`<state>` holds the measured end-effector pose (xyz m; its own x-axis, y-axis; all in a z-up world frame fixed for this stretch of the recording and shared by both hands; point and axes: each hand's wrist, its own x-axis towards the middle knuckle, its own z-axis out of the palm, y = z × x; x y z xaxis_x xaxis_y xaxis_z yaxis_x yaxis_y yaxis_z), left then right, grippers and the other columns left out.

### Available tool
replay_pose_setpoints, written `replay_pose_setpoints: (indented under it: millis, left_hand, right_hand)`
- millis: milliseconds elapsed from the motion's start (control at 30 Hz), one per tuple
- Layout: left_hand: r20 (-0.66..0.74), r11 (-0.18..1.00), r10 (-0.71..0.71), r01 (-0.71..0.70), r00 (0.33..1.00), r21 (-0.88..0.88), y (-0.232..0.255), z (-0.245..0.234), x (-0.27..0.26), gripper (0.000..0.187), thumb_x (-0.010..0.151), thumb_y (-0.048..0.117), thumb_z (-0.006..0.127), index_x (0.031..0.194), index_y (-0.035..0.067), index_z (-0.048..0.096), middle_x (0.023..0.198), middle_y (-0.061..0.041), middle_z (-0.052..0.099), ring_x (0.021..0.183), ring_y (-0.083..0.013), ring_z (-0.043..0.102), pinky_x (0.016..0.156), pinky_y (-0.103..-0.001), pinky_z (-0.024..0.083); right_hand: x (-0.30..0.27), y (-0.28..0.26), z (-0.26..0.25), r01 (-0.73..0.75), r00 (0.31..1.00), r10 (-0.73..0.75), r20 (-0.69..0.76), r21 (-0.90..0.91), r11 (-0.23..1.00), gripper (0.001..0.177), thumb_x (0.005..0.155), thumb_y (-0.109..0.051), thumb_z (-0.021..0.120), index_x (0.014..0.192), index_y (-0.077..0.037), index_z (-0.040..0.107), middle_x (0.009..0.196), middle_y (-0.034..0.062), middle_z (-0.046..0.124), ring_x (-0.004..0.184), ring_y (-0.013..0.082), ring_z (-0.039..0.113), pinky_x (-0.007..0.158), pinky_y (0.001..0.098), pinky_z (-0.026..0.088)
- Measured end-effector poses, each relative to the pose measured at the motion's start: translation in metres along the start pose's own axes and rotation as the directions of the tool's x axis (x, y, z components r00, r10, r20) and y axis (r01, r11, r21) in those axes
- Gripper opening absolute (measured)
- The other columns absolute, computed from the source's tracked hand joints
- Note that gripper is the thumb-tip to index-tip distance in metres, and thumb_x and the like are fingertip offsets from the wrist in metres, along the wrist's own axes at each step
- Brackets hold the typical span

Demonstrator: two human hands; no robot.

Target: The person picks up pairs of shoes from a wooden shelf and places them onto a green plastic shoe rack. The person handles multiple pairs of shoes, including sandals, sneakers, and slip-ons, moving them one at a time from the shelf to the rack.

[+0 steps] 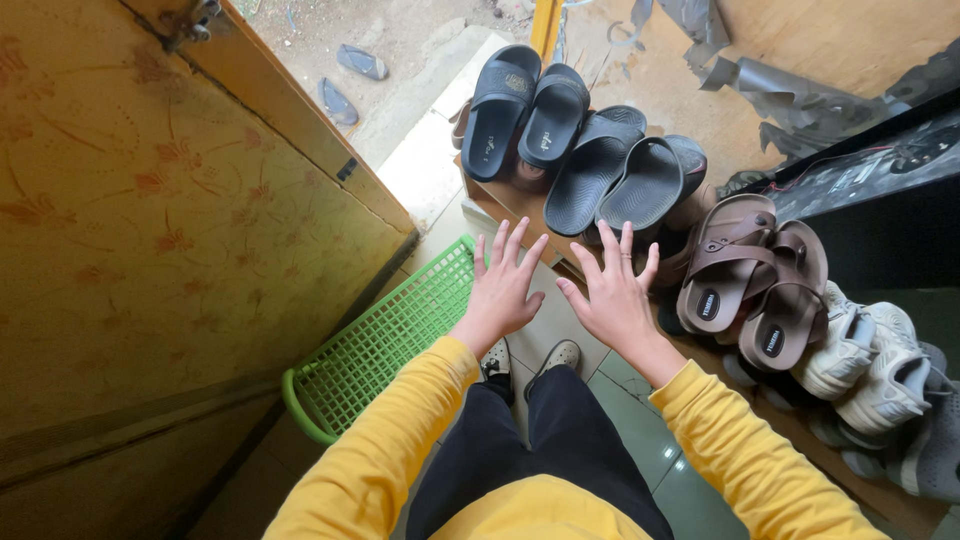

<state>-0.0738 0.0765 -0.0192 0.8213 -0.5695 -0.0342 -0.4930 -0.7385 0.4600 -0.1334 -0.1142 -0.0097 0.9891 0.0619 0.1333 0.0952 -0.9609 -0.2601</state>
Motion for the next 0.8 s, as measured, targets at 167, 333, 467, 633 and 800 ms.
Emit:
replay_pose_setpoints:
  millis: [167, 333, 467, 633, 800]
  left_hand:
    - [-0.040, 1.000, -0.012, 0.012, 0.999, 0.019, 0.014, 0.008, -0.017, 0.090, 0.077, 0.030, 0.078, 0.156, 0.020, 0.035, 0.165, -0.014, 0.022, 0.155, -0.0373, 0.014, 0.121, -0.065, 0.009]
    - [-0.075, 0.997, -0.077, 0.079, 0.994, 0.023, 0.035, 0.025, -0.040, 0.091, 0.076, 0.029, 0.078, 0.155, 0.019, 0.034, 0.164, -0.014, 0.023, 0.154, -0.0373, 0.016, 0.121, -0.064, 0.010]
    - [-0.100, 0.990, -0.136, 0.139, 0.986, 0.020, 0.059, 0.048, -0.064, 0.092, 0.076, 0.029, 0.078, 0.156, 0.018, 0.034, 0.164, -0.015, 0.024, 0.154, -0.0375, 0.018, 0.122, -0.063, 0.009]
    - [-0.098, 0.981, -0.189, 0.191, 0.977, 0.018, 0.098, 0.080, -0.092, 0.092, 0.075, 0.029, 0.079, 0.156, 0.018, 0.034, 0.164, -0.016, 0.023, 0.153, -0.0389, 0.018, 0.121, -0.062, 0.009]
    - [-0.093, 0.969, -0.245, 0.246, 0.965, 0.001, 0.129, 0.098, -0.117, 0.096, 0.075, 0.030, 0.079, 0.157, 0.017, 0.031, 0.163, -0.018, 0.022, 0.153, -0.0388, 0.018, 0.120, -0.063, 0.010]
  right_hand:
    - [-0.008, -0.003, -0.005, 0.058, 0.998, -0.058, 0.005, 0.008, 0.998, 0.058, 0.097, -0.048, 0.060, 0.141, -0.012, 0.058, 0.160, 0.0249, 0.032, 0.153, 0.0497, 0.018, 0.113, 0.0762, 0.007]
    - [-0.015, 0.001, -0.013, 0.150, 0.989, -0.151, 0.004, 0.007, 0.989, 0.057, 0.096, -0.048, 0.060, 0.141, -0.013, 0.058, 0.160, 0.0244, 0.032, 0.153, 0.0492, 0.017, 0.113, 0.0753, 0.008]
    - [-0.036, 0.011, -0.019, 0.213, 0.977, -0.213, 0.020, 0.006, 0.977, 0.057, 0.096, -0.048, 0.061, 0.140, -0.013, 0.058, 0.161, 0.0242, 0.032, 0.153, 0.0484, 0.018, 0.114, 0.0746, 0.008]
    - [-0.081, 0.035, -0.026, 0.267, 0.963, -0.267, 0.038, -0.006, 0.964, 0.058, 0.095, -0.049, 0.061, 0.141, -0.013, 0.059, 0.160, 0.0238, 0.033, 0.153, 0.0482, 0.019, 0.114, 0.0741, 0.008]
    - [-0.114, 0.052, -0.029, 0.305, 0.951, -0.303, 0.058, -0.019, 0.952, 0.059, 0.095, -0.050, 0.062, 0.141, -0.014, 0.059, 0.160, 0.0236, 0.034, 0.153, 0.0479, 0.020, 0.114, 0.0737, 0.009]
